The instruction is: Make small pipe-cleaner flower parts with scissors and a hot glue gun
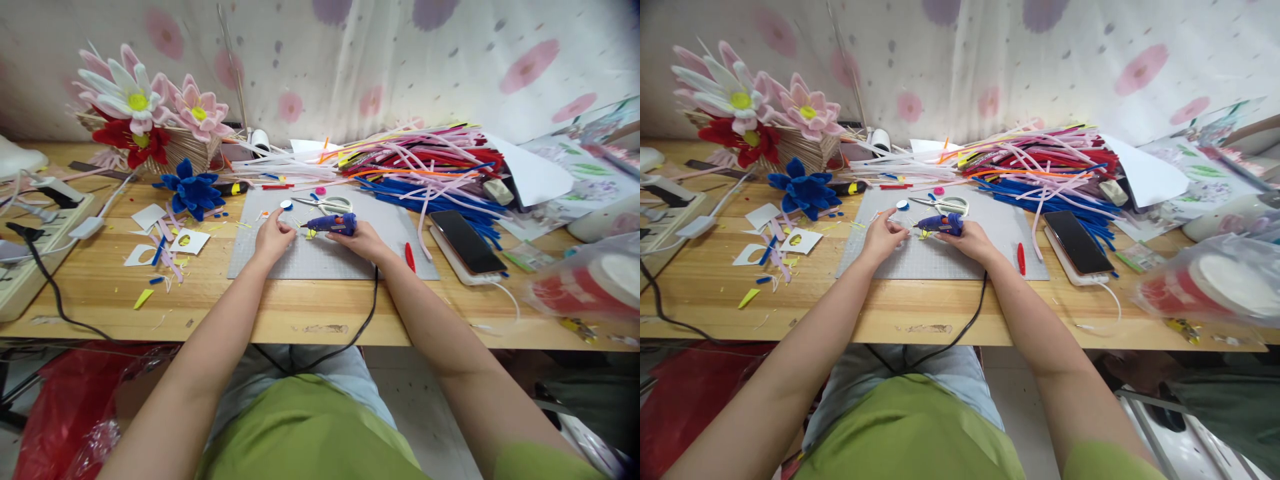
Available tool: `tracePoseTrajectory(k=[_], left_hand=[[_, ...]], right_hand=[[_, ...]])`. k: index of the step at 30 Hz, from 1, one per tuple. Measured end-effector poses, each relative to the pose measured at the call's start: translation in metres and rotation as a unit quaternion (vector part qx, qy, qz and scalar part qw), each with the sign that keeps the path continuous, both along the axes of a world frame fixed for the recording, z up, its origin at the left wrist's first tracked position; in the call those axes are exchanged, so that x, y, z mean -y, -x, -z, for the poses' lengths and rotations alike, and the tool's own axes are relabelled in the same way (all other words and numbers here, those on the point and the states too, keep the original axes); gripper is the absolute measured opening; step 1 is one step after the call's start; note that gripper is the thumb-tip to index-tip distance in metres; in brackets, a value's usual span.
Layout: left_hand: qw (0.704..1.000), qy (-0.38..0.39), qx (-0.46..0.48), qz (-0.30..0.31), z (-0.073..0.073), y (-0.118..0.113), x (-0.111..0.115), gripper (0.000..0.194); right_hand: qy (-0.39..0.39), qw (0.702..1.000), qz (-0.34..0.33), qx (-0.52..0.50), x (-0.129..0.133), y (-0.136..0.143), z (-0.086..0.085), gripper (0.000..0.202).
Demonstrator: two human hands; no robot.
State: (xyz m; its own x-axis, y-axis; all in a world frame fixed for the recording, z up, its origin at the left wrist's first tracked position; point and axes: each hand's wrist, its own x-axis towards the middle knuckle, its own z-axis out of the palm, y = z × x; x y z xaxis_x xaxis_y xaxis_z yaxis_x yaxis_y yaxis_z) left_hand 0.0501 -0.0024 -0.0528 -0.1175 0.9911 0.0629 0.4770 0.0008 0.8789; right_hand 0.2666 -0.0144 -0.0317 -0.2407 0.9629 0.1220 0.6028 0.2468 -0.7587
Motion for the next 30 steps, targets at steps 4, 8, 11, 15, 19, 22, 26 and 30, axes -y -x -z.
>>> tracePoseTrajectory(k=[4, 8, 11, 15, 19, 22, 26, 30], left_hand=[[1.0, 0.004, 0.012, -0.002, 0.0, 0.0, 0.0, 0.072], [1.0, 0.009, 0.024, -0.005, 0.001, 0.0, 0.0, 0.072], [1.0, 0.01, 0.025, -0.006, 0.002, 0.0, 0.0, 0.071], [1.0, -0.004, 0.025, -0.014, -0.001, -0.001, 0.001, 0.066], [0.994, -0.078, 0.052, -0.063, -0.007, 0.001, 0.001, 0.055], [0.983, -0.125, 0.07, -0.116, -0.012, 0.006, 0.0, 0.052], [0.975, -0.15, 0.09, -0.136, -0.013, 0.009, -0.001, 0.047], [0.969, -0.18, 0.114, -0.127, -0.008, 0.009, -0.004, 0.042]], right_hand=[[0.006, 1.0, 0.01, -0.005, 0.001, -0.003, -0.004, 0.042], [0.029, 0.997, 0.054, -0.037, 0.001, -0.015, -0.013, 0.042], [0.025, 0.988, 0.128, -0.088, -0.003, -0.033, -0.016, 0.043], [-0.023, 0.966, 0.241, -0.094, -0.016, -0.058, -0.008, 0.046], [-0.037, 0.962, 0.27, 0.004, -0.031, -0.073, 0.01, 0.052], [-0.026, 0.958, 0.282, 0.039, -0.036, -0.075, 0.016, 0.056], [-0.018, 0.959, 0.271, 0.085, -0.034, -0.077, 0.01, 0.058], [-0.019, 0.964, 0.183, 0.191, -0.025, -0.093, -0.004, 0.058]])
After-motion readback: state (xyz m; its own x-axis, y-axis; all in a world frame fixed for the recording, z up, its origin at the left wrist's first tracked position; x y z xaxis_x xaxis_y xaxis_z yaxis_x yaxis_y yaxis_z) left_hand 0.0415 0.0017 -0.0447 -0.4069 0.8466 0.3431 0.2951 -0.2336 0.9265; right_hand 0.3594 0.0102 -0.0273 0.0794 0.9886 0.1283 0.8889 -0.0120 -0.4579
